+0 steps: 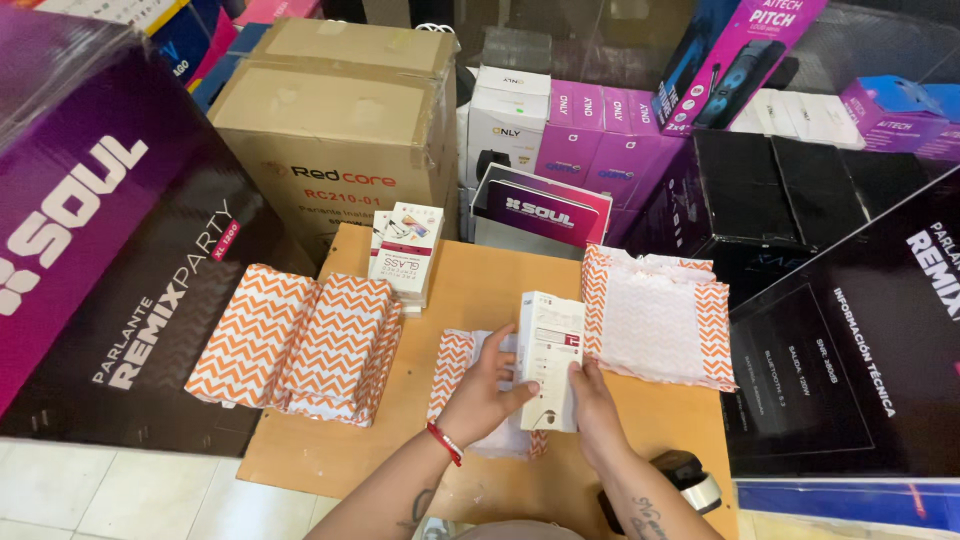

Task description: The person wraps small rectangular boxes in orange and white chevron-patterned paper. They fold the paper around each box, tuck the ends, and place the wrapped items on a stack. The person repeats this process for several boxes on a table surrounded by larger product boxes.

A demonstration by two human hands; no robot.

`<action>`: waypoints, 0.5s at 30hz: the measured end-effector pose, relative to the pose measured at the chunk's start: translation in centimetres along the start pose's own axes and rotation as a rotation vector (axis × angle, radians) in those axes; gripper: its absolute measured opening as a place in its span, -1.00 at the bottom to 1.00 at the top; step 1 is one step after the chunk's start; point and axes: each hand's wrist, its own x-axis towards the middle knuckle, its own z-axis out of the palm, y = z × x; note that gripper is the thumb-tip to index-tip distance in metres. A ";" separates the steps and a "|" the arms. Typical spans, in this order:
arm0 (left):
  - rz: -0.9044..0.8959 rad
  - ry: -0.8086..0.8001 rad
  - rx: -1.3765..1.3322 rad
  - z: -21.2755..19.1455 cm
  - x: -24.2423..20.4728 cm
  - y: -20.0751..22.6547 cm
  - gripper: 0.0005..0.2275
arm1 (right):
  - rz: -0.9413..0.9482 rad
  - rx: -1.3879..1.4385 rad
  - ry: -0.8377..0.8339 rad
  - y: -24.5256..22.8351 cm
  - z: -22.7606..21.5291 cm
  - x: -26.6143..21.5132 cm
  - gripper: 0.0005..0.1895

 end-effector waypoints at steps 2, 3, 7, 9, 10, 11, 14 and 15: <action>-0.033 0.115 0.037 -1.3 2.1 -1.7 -0.25 | 0.081 -0.026 -0.046 -1.3 1.6 -1.0 -0.56; -0.066 0.223 0.073 -1.9 3.2 -2.6 -0.30 | 0.162 -0.053 -0.085 -1.9 2.4 -1.5 -0.55; -0.164 0.397 0.170 -9.2 4.9 5.2 -0.39 | 0.065 -0.191 -0.173 3.1 0.5 0.8 -0.37; -0.078 0.687 0.513 -12.5 6.9 5.7 -0.50 | -0.037 -0.223 -0.205 6.1 -0.4 2.2 -0.35; -0.076 0.687 0.514 -13.6 8.1 5.2 -0.50 | -0.038 -0.222 -0.205 6.4 -0.5 2.0 -0.35; 0.065 0.711 0.666 -14.6 9.4 4.7 -0.52 | -0.073 -0.331 -0.177 6.7 -0.7 1.8 -0.39; 0.250 0.753 1.089 -15.1 12.9 3.1 -0.66 | -0.075 -0.454 -0.141 7.3 -0.5 1.2 -0.45; 0.291 0.770 1.362 -14.8 14.0 2.5 -0.76 | -0.043 -0.469 -0.137 7.4 -0.3 0.9 -0.47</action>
